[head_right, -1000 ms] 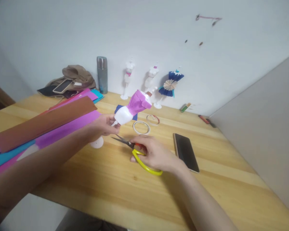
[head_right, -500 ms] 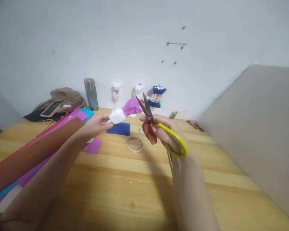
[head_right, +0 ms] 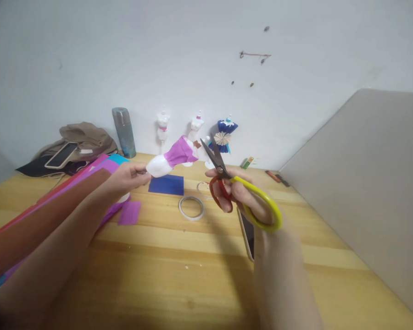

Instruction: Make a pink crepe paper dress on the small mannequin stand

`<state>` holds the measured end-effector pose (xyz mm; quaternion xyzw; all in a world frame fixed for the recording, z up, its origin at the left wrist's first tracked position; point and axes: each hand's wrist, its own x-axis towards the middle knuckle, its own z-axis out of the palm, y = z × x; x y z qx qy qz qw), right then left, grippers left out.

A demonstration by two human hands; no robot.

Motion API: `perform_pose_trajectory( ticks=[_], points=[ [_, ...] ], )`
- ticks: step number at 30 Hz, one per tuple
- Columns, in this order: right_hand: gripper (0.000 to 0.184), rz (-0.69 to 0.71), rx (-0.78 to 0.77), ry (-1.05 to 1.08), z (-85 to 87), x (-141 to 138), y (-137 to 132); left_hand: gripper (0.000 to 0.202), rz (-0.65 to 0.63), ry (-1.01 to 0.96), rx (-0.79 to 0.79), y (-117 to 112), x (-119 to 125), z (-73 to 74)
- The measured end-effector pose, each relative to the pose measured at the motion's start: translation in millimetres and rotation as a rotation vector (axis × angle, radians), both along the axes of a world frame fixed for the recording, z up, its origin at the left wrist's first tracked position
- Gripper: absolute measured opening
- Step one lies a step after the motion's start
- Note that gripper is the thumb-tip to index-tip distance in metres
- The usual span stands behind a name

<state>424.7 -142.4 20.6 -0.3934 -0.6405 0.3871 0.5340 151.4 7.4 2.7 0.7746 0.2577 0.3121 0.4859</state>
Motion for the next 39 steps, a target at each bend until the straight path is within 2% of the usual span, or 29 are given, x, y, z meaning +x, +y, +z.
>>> perform_pose_trajectory(
  ticks=[3,7,11,17,24,29,39],
  points=[
    [0.054,-0.007,-0.01,-0.024,3.2,-3.0,-3.7,0.025,0.005,-0.047,0.02,0.9,-2.7,1.2],
    [0.059,0.074,-0.064,-0.028,4.7,-6.6,-1.8,0.028,0.073,-0.054,0.071,9.1,-6.4,-4.7],
    [0.064,0.087,-0.108,-0.022,4.2,-9.0,2.0,0.028,0.102,-0.046,0.116,15.2,-8.7,-8.9],
    [0.056,0.148,-0.084,0.031,4.8,-12.7,4.7,0.028,0.111,0.001,0.145,10.8,-5.6,-8.4],
    [0.066,0.108,-0.118,-0.006,5.0,-11.1,3.9,0.026,0.092,-0.019,0.136,7.6,-2.4,-7.9],
    [0.063,0.119,-0.074,-0.003,3.5,-11.5,5.4,0.025,0.096,-0.029,0.148,8.2,-0.5,-9.9],
    [0.061,0.162,-0.087,0.063,-0.7,-14.4,7.2,0.026,0.134,-0.035,0.2,7.5,1.0,-13.4]
  ],
)
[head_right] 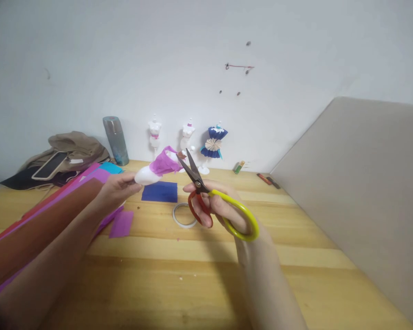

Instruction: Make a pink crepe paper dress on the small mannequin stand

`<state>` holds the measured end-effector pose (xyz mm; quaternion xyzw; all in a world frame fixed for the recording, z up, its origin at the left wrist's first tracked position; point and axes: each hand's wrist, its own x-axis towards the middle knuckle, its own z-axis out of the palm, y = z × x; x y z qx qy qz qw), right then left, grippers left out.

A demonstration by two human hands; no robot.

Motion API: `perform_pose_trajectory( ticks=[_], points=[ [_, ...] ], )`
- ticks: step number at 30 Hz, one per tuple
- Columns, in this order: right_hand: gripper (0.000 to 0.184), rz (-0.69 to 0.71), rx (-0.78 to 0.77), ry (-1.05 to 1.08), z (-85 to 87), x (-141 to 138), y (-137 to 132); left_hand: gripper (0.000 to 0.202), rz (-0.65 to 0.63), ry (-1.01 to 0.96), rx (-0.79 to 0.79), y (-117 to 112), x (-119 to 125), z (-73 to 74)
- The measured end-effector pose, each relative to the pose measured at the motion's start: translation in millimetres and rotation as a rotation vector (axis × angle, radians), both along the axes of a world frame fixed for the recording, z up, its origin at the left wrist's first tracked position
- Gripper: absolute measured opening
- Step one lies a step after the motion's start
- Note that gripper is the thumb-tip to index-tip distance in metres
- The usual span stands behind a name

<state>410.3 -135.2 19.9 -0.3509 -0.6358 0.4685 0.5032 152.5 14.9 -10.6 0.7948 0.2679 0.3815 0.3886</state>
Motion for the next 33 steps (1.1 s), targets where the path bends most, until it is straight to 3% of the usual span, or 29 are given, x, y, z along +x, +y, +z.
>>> perform_pose_trajectory(
  ticks=[4,15,25,33],
  points=[
    [0.057,0.039,-0.009,0.078,-4.9,0.7,-0.1,0.026,-0.022,0.005,0.002,0.4,-1.0,0.3],
    [0.062,0.191,-0.055,0.072,2.9,-1.2,-4.2,0.029,-0.086,0.012,0.112,7.4,-8.2,-1.1],
    [0.06,0.076,-0.043,0.039,0.7,-0.4,-3.7,0.028,-0.074,0.004,0.11,8.0,-9.5,-1.7],
    [0.055,0.09,-0.032,0.052,-4.5,1.1,-0.8,0.028,-0.075,0.002,0.057,5.0,-6.9,-0.1]
  ],
)
